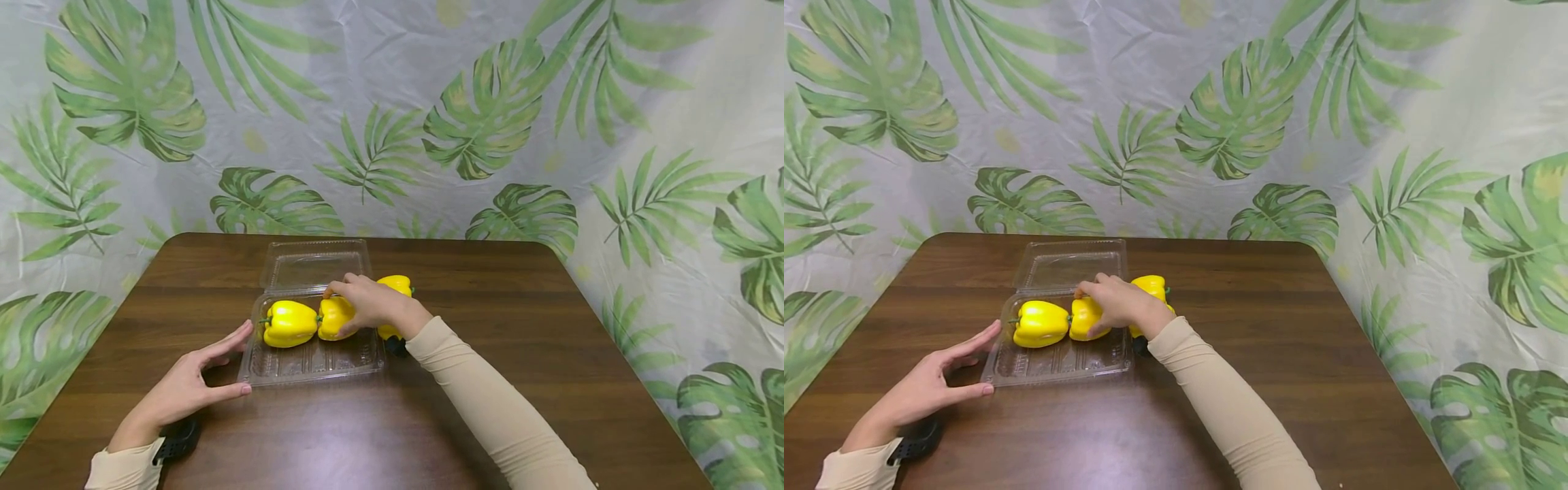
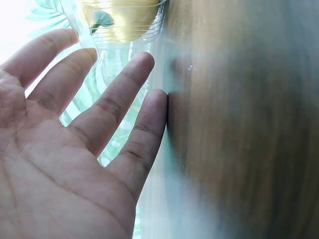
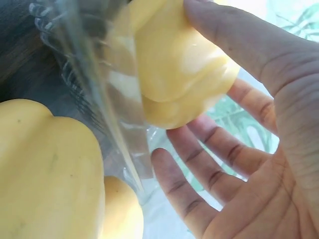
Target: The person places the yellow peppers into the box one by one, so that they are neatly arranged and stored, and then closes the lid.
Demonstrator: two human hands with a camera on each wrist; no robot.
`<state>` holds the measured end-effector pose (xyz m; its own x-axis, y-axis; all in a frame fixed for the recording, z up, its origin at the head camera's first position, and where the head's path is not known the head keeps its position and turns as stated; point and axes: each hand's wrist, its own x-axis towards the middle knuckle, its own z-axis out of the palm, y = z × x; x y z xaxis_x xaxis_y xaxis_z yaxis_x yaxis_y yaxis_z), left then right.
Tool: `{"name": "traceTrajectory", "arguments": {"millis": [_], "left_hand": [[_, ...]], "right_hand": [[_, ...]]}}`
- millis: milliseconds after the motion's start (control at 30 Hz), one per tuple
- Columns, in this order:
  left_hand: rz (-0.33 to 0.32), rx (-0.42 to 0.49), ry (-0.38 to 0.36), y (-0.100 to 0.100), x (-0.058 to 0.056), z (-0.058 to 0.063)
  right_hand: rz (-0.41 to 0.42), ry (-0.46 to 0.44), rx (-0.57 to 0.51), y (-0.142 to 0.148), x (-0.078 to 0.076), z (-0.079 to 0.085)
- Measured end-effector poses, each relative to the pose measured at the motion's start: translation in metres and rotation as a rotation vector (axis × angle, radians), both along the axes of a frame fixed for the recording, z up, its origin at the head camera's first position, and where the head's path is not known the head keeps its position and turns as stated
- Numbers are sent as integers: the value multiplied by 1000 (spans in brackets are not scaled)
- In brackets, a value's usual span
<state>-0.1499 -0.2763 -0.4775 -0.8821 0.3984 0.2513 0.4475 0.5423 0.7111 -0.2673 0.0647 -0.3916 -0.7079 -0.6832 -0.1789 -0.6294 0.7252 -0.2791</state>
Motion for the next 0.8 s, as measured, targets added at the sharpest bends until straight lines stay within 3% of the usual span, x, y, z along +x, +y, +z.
{"name": "traceTrajectory", "arguments": {"millis": [467,800], "left_hand": [[2,-3,1,-1,-2,0],[4,-4,-3,-1,-1,-1]], "right_hand": [[23,-24,-77,24,-6,15],[-45,-61,-102,58,-1,23]]}}
